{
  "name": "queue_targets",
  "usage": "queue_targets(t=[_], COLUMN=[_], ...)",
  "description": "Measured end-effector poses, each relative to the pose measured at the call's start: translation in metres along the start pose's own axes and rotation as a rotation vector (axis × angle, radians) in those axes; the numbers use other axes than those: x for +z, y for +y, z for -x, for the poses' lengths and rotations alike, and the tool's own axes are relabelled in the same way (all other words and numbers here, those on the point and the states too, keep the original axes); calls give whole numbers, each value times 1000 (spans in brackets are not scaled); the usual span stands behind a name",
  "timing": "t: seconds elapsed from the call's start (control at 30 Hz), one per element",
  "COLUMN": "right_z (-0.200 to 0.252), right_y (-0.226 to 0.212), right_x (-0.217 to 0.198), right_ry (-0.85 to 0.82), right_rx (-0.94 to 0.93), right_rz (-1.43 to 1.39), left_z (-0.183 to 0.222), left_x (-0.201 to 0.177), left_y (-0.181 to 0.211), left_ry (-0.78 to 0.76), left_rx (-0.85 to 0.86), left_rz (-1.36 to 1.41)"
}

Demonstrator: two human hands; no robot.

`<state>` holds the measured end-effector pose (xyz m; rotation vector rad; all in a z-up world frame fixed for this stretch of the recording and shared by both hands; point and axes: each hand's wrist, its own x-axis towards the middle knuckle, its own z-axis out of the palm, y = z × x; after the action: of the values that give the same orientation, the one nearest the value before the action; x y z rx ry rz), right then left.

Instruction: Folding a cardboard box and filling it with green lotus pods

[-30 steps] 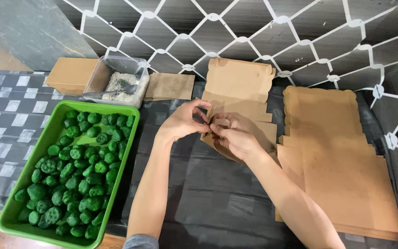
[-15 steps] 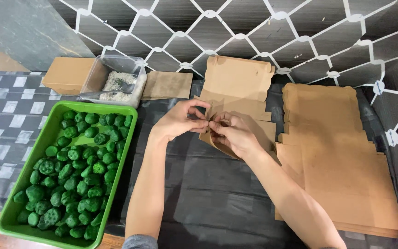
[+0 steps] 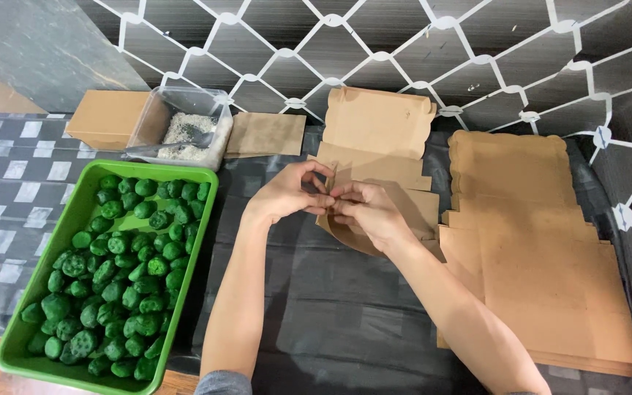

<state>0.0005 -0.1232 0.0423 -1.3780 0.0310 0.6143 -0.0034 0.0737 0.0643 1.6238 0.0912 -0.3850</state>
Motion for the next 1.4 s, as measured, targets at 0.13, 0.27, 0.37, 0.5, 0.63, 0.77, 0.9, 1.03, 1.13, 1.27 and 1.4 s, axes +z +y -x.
queue_targets(t=[0.13, 0.27, 0.37, 0.5, 0.63, 0.77, 0.9, 1.03, 1.13, 1.27, 1.4], right_z=[0, 11, 17, 18, 14, 18, -26, -4, -6, -12, -17], right_y=[-7, -31, -51, -74, -74, -74, -34, -58, -56, -51, -43], right_x=[-5, -7, -23, -59, -98, -118, -157, -147, -153, -157, -151], right_ry=[-41, -36, 7, 102, 199, 170, -38, -76, -32, 5, 68], right_rx=[-12, -76, -201, -312, -264, -110, -60, 41, -79, -107, -91], right_rz=[50, 132, 268, 494, 775, 1002, 620, 458, 380, 440, 459], left_z=[4, 8, 15, 20, 5, 22, 28, 19, 7, 23, 63], left_x=[1, 11, 13, -11, -37, -34, -24, -26, -27, 16, 87], left_y=[11, 22, 31, 32, -8, 18, 31, 16, 1, 37, 77], left_ry=[34, 58, 73, 186, 256, 269, 289, 282, 255, 409, 139], left_rx=[-23, -60, -66, -5, 79, 214, 303, 286, 221, 205, 386], left_rz=[-90, -562, -713, -666, -500, -105, -24, -18, -159, -709, -648])
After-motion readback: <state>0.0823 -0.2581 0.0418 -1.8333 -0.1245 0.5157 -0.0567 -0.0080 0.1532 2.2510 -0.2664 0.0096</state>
